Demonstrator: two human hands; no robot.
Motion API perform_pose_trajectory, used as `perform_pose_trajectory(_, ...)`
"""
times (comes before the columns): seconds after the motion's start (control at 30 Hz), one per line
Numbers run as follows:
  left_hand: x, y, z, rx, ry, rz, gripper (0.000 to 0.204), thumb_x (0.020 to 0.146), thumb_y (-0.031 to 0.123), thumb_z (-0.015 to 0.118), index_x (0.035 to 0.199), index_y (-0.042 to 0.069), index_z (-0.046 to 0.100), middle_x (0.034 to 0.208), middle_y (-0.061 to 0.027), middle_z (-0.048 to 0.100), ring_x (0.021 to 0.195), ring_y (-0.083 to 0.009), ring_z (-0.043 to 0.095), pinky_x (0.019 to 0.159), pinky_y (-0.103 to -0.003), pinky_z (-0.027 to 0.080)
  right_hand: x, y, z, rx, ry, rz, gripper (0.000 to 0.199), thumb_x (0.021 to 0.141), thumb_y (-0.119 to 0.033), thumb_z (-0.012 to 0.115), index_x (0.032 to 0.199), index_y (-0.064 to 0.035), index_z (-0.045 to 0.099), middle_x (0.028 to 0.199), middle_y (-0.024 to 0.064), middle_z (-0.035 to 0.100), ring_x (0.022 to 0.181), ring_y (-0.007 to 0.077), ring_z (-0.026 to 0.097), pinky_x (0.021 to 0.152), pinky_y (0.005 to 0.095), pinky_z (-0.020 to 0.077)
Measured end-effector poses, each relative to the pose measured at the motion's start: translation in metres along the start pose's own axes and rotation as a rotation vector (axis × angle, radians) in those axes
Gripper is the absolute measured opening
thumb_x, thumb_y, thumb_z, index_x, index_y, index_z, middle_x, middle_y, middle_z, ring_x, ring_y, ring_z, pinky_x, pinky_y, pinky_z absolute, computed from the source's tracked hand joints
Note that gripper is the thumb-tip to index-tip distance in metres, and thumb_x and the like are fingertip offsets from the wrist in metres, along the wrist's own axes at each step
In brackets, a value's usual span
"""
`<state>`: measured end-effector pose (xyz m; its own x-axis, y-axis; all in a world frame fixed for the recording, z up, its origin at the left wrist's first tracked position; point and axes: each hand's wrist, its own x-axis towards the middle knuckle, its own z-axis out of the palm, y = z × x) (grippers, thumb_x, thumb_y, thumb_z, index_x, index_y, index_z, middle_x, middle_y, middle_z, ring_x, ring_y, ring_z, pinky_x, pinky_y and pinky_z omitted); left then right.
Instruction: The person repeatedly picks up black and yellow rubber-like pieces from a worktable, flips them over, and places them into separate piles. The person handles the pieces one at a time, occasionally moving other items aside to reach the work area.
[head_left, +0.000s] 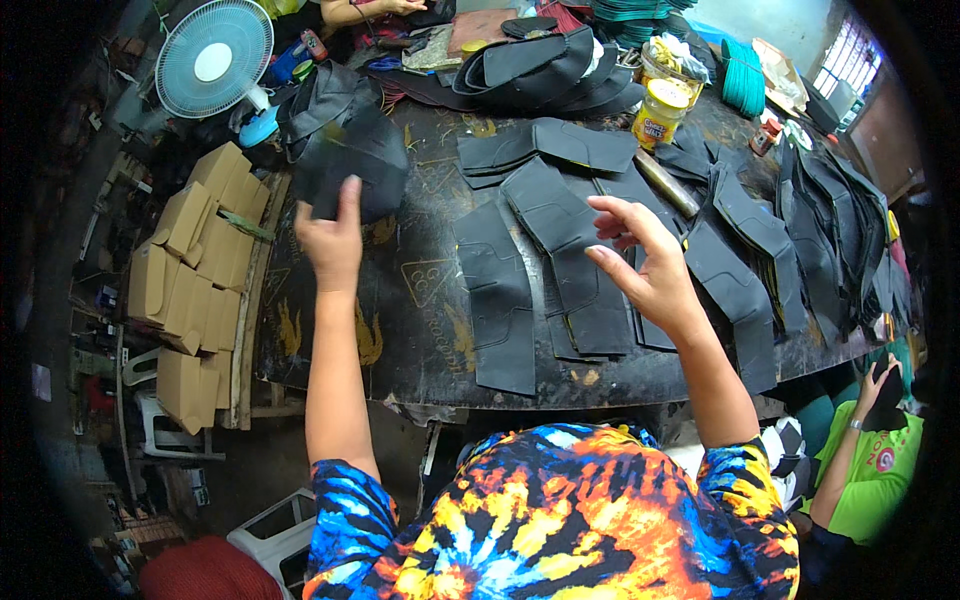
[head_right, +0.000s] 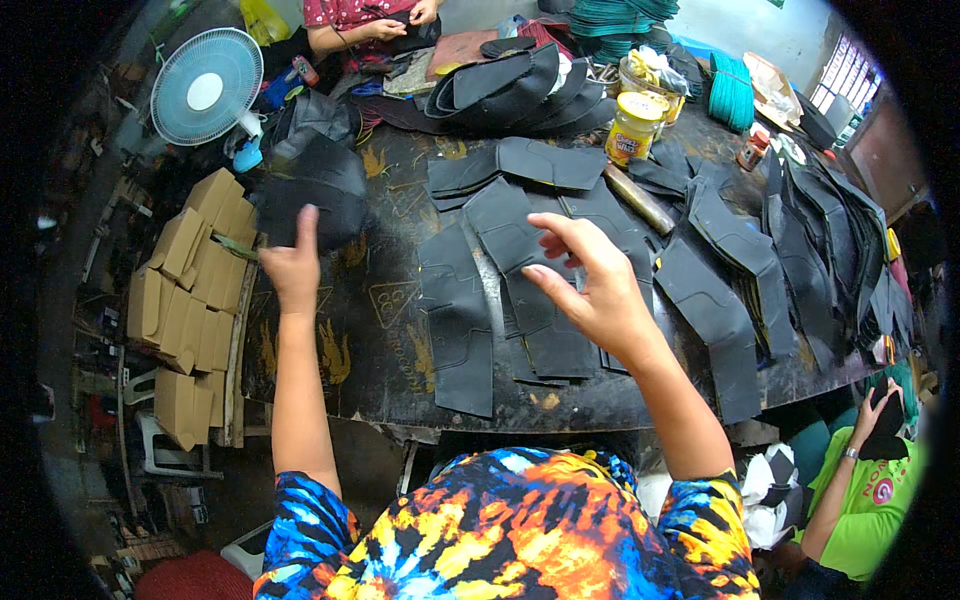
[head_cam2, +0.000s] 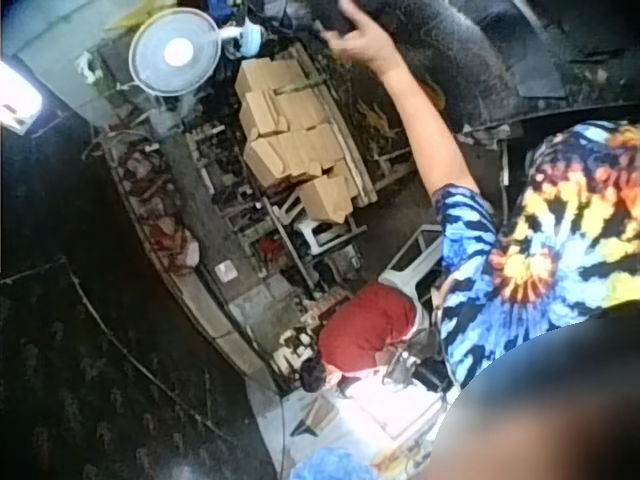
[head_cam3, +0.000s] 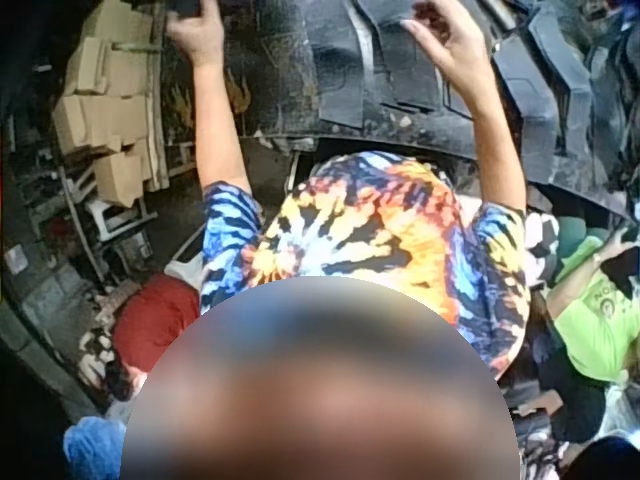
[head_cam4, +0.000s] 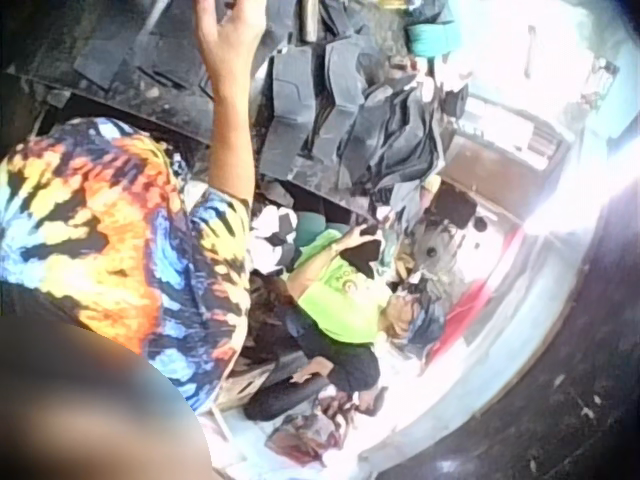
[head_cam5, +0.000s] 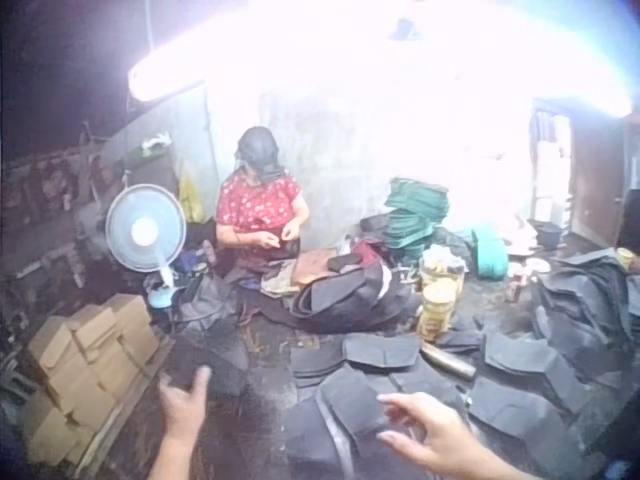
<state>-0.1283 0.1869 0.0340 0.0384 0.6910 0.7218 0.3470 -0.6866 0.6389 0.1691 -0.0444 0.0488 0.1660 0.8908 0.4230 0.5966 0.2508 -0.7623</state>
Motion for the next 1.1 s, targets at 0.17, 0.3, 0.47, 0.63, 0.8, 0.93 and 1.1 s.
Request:
perform_pose_trajectory(0.17, 0.020, 0.067, -0.004, -0.923, 0.119, -0.364, 0.033, 0.091, 0.012, 0.073, 0.120, 0.001, 0.063, 0.120, -0.0088, 0.067, 0.102, -0.0210, 0.067, 0.091, -0.034, 0.054, 0.037, -0.020, 0.015, -0.091, 0.056, -0.319, 0.083, 0.074, -0.027, 0.088, 0.143, -0.0027, 0.049, 0.137, 0.0149, 0.056, 0.126, 0.0266, 0.055, 0.108, 0.0386, 0.0412)
perform_pose_trajectory(0.3, -0.014, 0.105, 0.028, -1.100, 0.114, -0.811, 0.039, 0.094, 0.029, 0.065, 0.125, 0.005, 0.062, 0.119, -0.0106, 0.069, 0.105, -0.0241, 0.068, 0.092, -0.042, 0.056, 0.048, -0.033, 0.040, 0.039, 0.028, -0.338, 0.113, 0.061, -0.042, 0.094, 0.151, -0.0028, 0.037, 0.149, 0.0175, 0.045, 0.138, 0.0319, 0.044, 0.115, 0.0413, 0.0345)
perform_pose_trajectory(0.47, -0.072, 0.122, 0.049, -1.566, -0.046, -0.940, 0.060, 0.095, 0.049, 0.058, 0.138, 0.007, 0.052, 0.136, -0.0131, 0.059, 0.123, -0.0318, 0.058, 0.108, -0.051, 0.043, 0.041, -0.026, 0.052, 0.087, 0.006, -0.147, 0.092, 0.071, -0.036, 0.089, 0.148, -0.0096, 0.045, 0.142, 0.0139, 0.052, 0.126, 0.0264, 0.052, 0.107, 0.0402, 0.0417)
perform_pose_trajectory(0.63, -0.092, 0.116, 0.065, -1.629, -0.173, -1.070, 0.055, 0.098, 0.042, 0.057, 0.138, 0.005, 0.052, 0.138, -0.0142, 0.057, 0.125, -0.0304, 0.056, 0.109, -0.048, 0.043, 0.039, -0.010, 0.047, -0.094, 0.047, -0.111, 0.063, 0.080, -0.027, 0.083, 0.136, -0.0116, 0.059, 0.129, 0.0134, 0.060, 0.120, 0.0248, 0.057, 0.103, 0.0381, 0.0449)
perform_pose_trajectory(0.8, -0.101, 0.117, 0.074, -1.552, -0.251, -0.956, 0.054, 0.100, 0.041, 0.053, 0.136, 0.001, 0.050, 0.132, -0.0168, 0.060, 0.123, -0.0303, 0.058, 0.108, -0.046, 0.045, 0.034, -0.011, 0.044, 0.013, 0.042, -0.105, 0.061, 0.075, -0.027, 0.087, 0.126, -0.0057, 0.062, 0.118, 0.0101, 0.062, 0.110, 0.0216, 0.059, 0.096, 0.0353, 0.0477)
perform_pose_trajectory(0.93, -0.103, 0.119, 0.074, -1.530, -0.269, -0.962, 0.056, 0.100, 0.043, 0.054, 0.136, 0.001, 0.050, 0.133, -0.0171, 0.059, 0.123, -0.0300, 0.058, 0.107, -0.046, 0.045, 0.036, -0.011, 0.041, 0.112, 0.012, -0.036, 0.055, 0.073, -0.027, 0.089, 0.115, -0.0052, 0.061, 0.108, 0.0036, 0.061, 0.101, 0.0151, 0.057, 0.088, 0.0311, 0.0476)
perform_pose_trajectory(1.1, -0.103, 0.121, 0.069, -1.545, -0.275, -0.973, 0.061, 0.098, 0.046, 0.055, 0.138, 0.000, 0.049, 0.134, -0.0173, 0.059, 0.124, -0.0308, 0.057, 0.109, -0.047, 0.044, 0.045, -0.005, 0.033, 0.476, -0.139, 0.056, 0.033, 0.084, -0.020, 0.081, 0.102, -0.0088, 0.055, 0.099, -0.0039, 0.053, 0.093, 0.0065, 0.051, 0.083, 0.0233, 0.0426)
